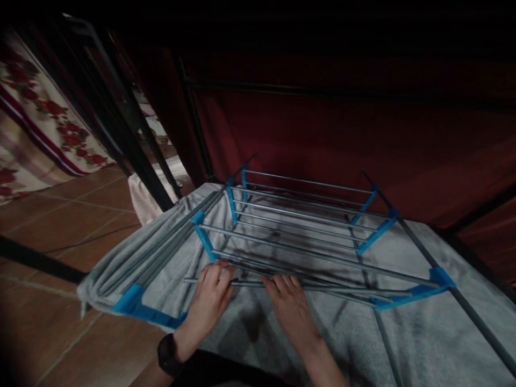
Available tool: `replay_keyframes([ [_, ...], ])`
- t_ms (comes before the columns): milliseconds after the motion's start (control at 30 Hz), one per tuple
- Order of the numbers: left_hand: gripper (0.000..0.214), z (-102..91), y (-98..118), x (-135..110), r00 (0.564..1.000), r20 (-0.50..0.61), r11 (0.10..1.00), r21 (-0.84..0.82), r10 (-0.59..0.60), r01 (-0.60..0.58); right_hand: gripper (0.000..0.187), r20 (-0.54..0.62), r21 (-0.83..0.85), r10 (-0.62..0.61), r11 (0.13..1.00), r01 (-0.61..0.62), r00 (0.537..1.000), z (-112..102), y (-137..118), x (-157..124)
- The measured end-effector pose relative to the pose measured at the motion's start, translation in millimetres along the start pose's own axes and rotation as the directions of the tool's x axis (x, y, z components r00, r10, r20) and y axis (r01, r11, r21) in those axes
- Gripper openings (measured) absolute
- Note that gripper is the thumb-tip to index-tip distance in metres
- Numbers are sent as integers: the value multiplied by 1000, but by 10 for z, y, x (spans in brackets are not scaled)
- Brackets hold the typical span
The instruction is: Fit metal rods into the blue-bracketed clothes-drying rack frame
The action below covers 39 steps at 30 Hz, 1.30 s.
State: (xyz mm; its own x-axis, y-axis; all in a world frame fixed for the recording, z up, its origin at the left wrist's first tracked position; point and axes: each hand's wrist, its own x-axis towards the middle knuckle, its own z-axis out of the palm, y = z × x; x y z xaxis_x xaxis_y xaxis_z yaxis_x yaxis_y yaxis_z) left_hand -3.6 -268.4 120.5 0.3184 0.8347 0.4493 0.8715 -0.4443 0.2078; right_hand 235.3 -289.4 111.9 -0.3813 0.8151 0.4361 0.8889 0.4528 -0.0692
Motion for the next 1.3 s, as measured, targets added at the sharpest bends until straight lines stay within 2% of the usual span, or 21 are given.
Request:
replay_keyframes([
  [67,32,42,-1,-163,976,-215,1000,-6,28,-30,43,1,-4,-13,1000,13,1000,-5,40,3],
  [100,29,68,-13,-247,953,-303,999,-35,-4,-7,43,1,-5,-16,1000,16,1000,-10,53,6],
  [167,19,132,-72,-380,891,-411,976,-177,-191,128,44,4,-8,-20,1000,20,1000,-14,70,21],
  [200,16,168,-118,-413,843,-421,931,-286,-336,228,44,4,-11,-21,1000,21,1000,-10,77,33],
  [233,16,205,-171,-416,773,-400,852,-404,-492,333,44,5,-16,-22,1000,22,1000,-2,85,47],
  [300,20,273,-280,-334,584,-322,632,-621,-745,463,42,4,-35,-26,999,26,1000,20,106,81],
  [333,21,302,-325,-257,500,-292,536,-707,-815,462,42,0,-48,-26,999,26,1000,32,120,99],
  [367,22,326,-360,-164,445,-277,472,-774,-852,422,41,-7,-61,-26,998,25,1000,43,135,119],
  [467,23,370,-408,145,377,-246,351,-905,-893,241,42,-24,-82,-29,996,27,999,61,179,176],
  [600,26,420,-486,502,271,-100,114,-993,-957,36,42,-34,-95,-27,995,24,999,66,206,238],
  [633,28,438,-526,574,267,-76,79,-997,-961,1,41,-35,-95,-26,995,23,999,69,208,250],
  [700,32,475,-624,697,302,-50,40,-998,-952,-40,40,-43,-94,-25,995,21,999,79,215,272],
  [833,45,521,-788,847,463,1,-43,-996,-886,-81,39,-66,-104,-29,994,22,997,113,253,318],
  [900,53,518,-824,884,545,37,-73,-996,-838,-45,39,-71,-108,-33,994,25,997,136,277,340],
  [967,58,504,-830,911,592,75,-78,-997,-802,20,39,-75,-112,-34,993,25,997,161,299,356],
  [1033,56,492,-820,941,587,78,-57,-997,-806,54,40,-74,-114,-28,993,19,997,186,316,363],
  [1167,48,511,-808,1008,508,55,-40,-998,-860,41,41,-59,-102,-17,995,10,998,219,339,361],
  [1200,48,525,-815,1019,502,58,-48,-998,-863,33,40,-53,-100,-17,995,12,998,222,342,360],
  [1300,55,572,-857,1026,519,75,-91,-996,-852,-5,37,-47,-116,-19,993,14,999,219,350,360],
])
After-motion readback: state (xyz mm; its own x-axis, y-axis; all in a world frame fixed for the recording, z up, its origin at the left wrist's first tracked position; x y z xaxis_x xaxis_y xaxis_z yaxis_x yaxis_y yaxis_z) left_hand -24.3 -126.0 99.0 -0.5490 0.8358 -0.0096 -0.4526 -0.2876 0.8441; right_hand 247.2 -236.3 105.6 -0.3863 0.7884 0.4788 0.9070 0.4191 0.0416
